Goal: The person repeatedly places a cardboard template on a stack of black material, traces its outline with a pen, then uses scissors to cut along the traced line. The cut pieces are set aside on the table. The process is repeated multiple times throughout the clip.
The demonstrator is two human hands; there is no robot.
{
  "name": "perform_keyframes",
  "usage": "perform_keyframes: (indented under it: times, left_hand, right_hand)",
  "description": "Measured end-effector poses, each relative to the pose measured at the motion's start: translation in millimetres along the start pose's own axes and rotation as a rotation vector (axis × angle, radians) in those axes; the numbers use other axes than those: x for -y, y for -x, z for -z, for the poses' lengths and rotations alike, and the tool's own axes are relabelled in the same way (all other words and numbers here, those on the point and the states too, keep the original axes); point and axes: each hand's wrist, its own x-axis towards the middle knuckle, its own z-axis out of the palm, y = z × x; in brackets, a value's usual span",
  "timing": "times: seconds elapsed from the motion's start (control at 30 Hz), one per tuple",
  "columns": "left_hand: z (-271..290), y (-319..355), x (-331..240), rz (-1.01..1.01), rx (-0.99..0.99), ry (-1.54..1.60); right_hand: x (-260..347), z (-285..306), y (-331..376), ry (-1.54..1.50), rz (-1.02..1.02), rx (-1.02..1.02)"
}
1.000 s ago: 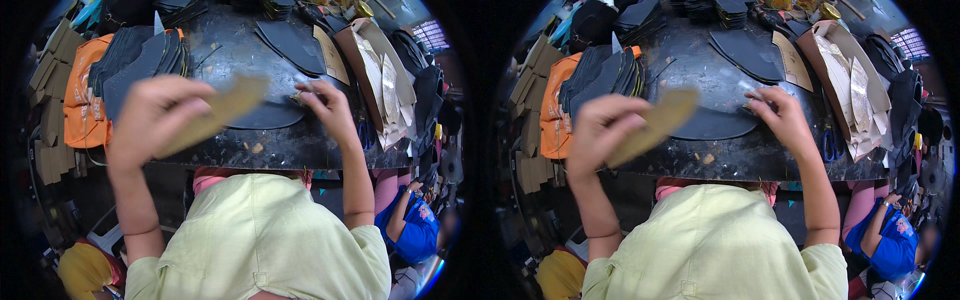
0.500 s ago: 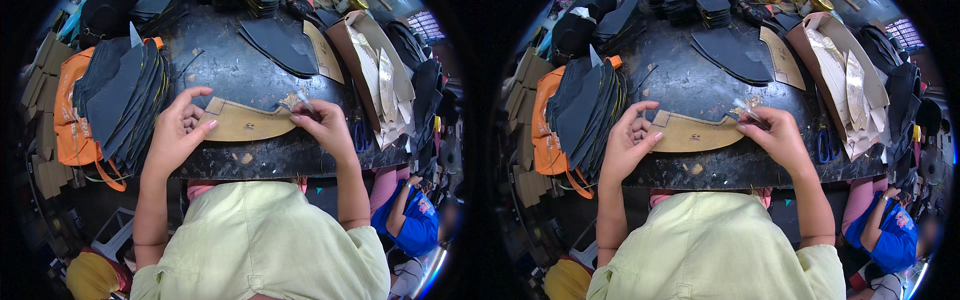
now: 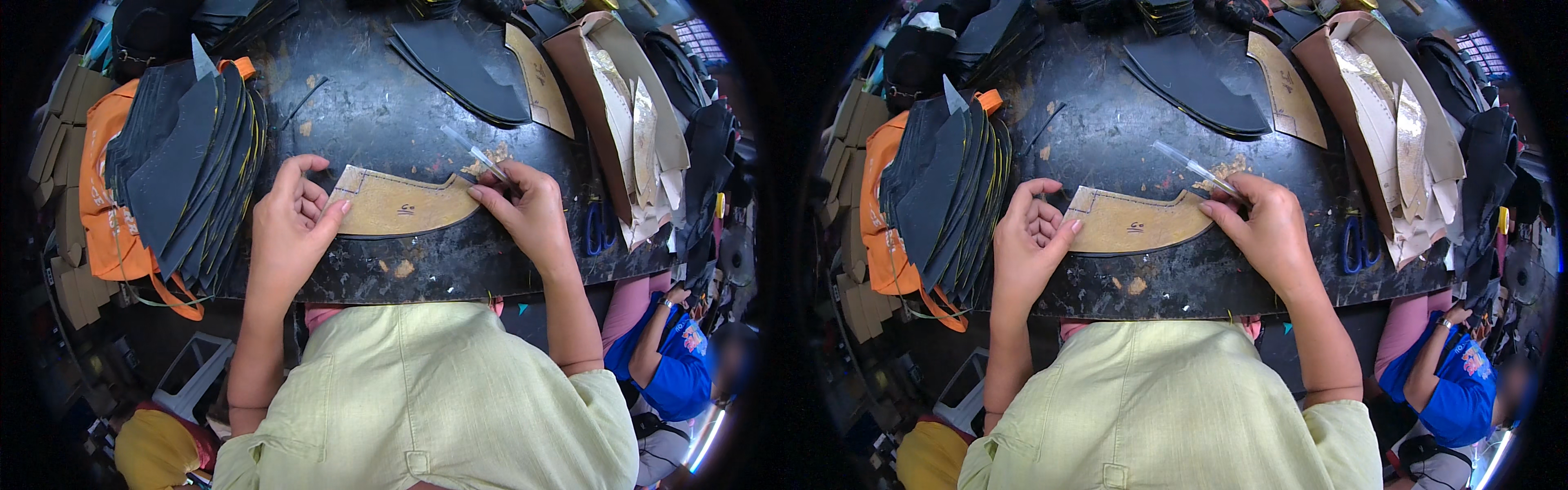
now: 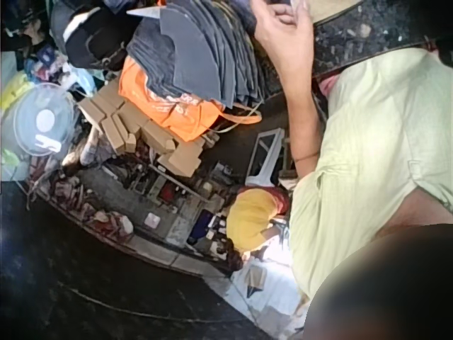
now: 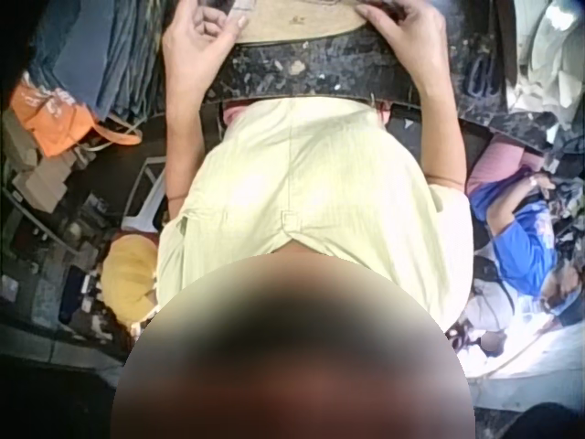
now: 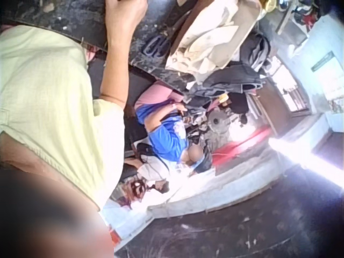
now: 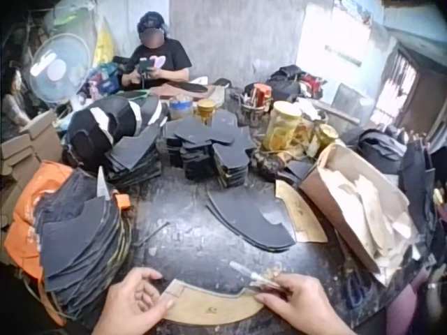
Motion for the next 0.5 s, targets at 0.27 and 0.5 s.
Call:
perform_keyframes:
  times: [0.27, 0.5]
  left_hand:
    - [-2.7, 4.9, -0.2, -0.004, -0.046, -0.073]
    - [1.9, 6.6, 1.8, -0.008, -0.024, -0.067]
  right_hand:
    - [-5.9, -7.4, 2.0, 0.01, 0.14, -0.101]
    - [-6.2, -8.1, 2.6, -0.018, 0.155, -0.091]
